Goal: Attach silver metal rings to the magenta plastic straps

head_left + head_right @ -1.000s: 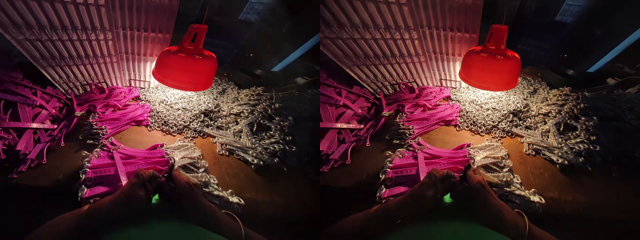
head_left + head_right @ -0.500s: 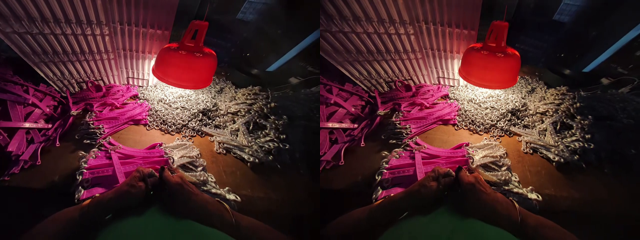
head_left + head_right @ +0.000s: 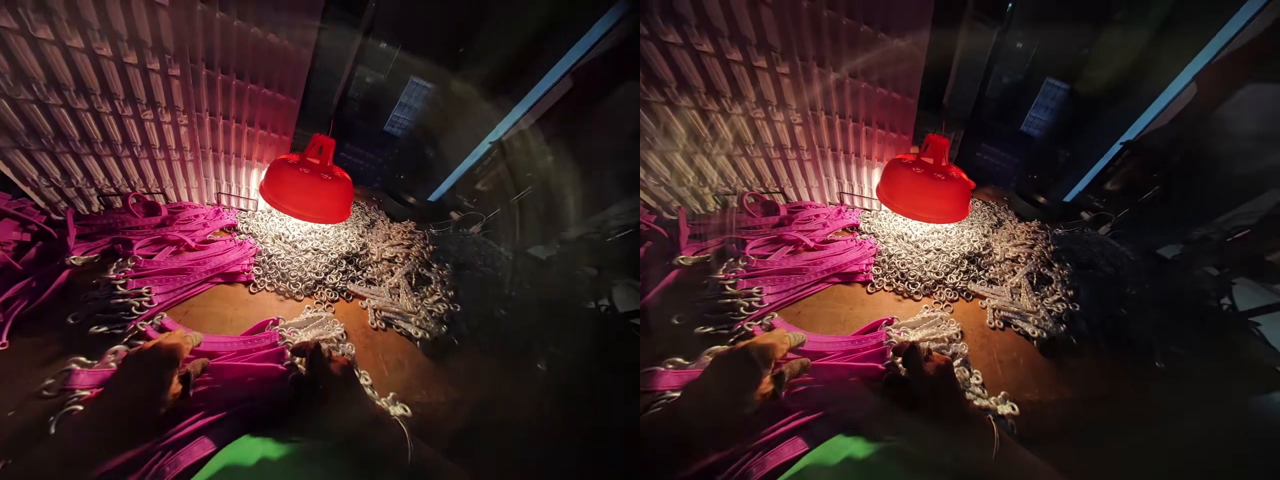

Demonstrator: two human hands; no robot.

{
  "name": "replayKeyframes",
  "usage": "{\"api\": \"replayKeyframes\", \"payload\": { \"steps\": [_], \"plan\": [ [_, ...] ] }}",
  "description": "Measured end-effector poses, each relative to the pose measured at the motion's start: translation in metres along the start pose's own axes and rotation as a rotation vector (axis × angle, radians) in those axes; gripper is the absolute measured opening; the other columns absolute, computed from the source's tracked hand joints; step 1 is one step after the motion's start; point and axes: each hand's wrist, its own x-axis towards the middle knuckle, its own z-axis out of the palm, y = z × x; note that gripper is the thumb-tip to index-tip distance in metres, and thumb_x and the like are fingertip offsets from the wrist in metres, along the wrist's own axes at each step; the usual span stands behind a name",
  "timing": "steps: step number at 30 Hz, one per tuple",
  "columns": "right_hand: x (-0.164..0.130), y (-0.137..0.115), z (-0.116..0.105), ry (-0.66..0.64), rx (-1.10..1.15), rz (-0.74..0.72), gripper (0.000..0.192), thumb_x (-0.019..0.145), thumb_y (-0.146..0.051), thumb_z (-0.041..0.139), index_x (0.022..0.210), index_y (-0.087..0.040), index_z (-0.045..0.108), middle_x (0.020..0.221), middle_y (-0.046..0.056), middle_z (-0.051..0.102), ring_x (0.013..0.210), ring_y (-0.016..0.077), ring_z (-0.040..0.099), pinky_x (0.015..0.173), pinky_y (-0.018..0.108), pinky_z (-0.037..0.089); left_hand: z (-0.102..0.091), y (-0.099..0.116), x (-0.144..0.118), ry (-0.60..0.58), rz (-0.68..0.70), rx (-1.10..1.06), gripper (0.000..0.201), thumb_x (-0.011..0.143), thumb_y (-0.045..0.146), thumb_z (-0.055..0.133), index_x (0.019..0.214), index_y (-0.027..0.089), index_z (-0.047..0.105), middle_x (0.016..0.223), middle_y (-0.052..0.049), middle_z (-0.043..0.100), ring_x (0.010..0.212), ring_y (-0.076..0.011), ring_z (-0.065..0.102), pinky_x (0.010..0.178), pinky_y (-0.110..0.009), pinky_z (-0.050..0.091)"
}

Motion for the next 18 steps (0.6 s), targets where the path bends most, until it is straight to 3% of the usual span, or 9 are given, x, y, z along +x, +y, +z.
{"api": "replayKeyframes", "payload": {
  "steps": [4, 7, 9, 12, 14, 18],
  "plan": [
    [0.016, 0.031, -0.028, 0.179, -0.120, -0.020, 0.023, 0.089, -0.039, 0.047, 0.095, -0.020, 0.058, 0.085, 0.007, 0.064, 0.078, 0.0199, 0.060, 0.070, 0.028, 0.046, 0.023, -0.008, -0.013, -0.113, 0.063, 0.220, 0.039, 0.083, 0.038, 0.040, 0.097, 0.016, 0.069, 0.095, -0.012, 0.069, 0.095, -0.0315, 0.060, 0.085, -0.044, 0.040],
    [0.038, 0.078, -0.058, 0.289, -0.181, 0.049, 0.023, 0.087, -0.032, 0.047, 0.102, -0.019, 0.057, 0.093, 0.009, 0.063, 0.085, 0.0209, 0.059, 0.073, 0.029, 0.045, 0.028, -0.010, -0.016, -0.100, 0.062, 0.231, 0.039, 0.085, 0.037, 0.039, 0.101, 0.018, 0.068, 0.099, -0.011, 0.069, 0.097, -0.0288, 0.059, 0.088, -0.042, 0.038],
    [0.055, 0.112, -0.076, 0.335, -0.361, 0.157, 0.021, 0.077, -0.024, 0.049, 0.095, -0.019, 0.060, 0.082, 0.007, 0.062, 0.077, 0.0200, 0.056, 0.071, 0.029, 0.044, 0.025, -0.009, -0.016, -0.108, 0.038, 0.210, 0.036, 0.086, 0.037, 0.040, 0.098, 0.019, 0.068, 0.098, -0.010, 0.069, 0.095, -0.0268, 0.059, 0.086, -0.040, 0.039],
    [0.081, 0.153, -0.091, 0.312, -0.358, 0.183, 0.031, 0.062, -0.014, 0.050, 0.091, -0.015, 0.061, 0.070, 0.005, 0.057, 0.066, 0.0179, 0.052, 0.067, 0.029, 0.041, 0.014, -0.005, -0.006, -0.165, -0.003, 0.095, 0.030, 0.085, 0.037, 0.043, 0.088, 0.020, 0.067, 0.087, -0.007, 0.068, 0.081, -0.0220, 0.060, 0.075, -0.033, 0.042],
    [0.093, 0.170, -0.096, 0.233, -0.414, 0.239, 0.030, 0.061, -0.012, 0.049, 0.088, -0.014, 0.062, 0.062, 0.002, 0.052, 0.058, 0.0154, 0.048, 0.060, 0.026, 0.038, 0.005, -0.002, 0.009, -0.159, 0.000, 0.017, 0.028, 0.085, 0.038, 0.044, 0.083, 0.019, 0.066, 0.077, -0.005, 0.065, 0.071, -0.0180, 0.059, 0.066, -0.027, 0.041],
    [0.098, 0.184, -0.100, 0.084, -0.655, 0.296, 0.034, 0.070, -0.009, 0.046, 0.099, -0.013, 0.062, 0.064, 0.004, 0.053, 0.056, 0.0149, 0.047, 0.055, 0.025, 0.033, -0.006, 0.005, 0.066, -0.032, 0.105, 0.007, 0.029, 0.088, 0.036, 0.040, 0.086, 0.019, 0.064, 0.074, -0.003, 0.063, 0.071, -0.0155, 0.058, 0.067, -0.024, 0.042]
  ]
}}
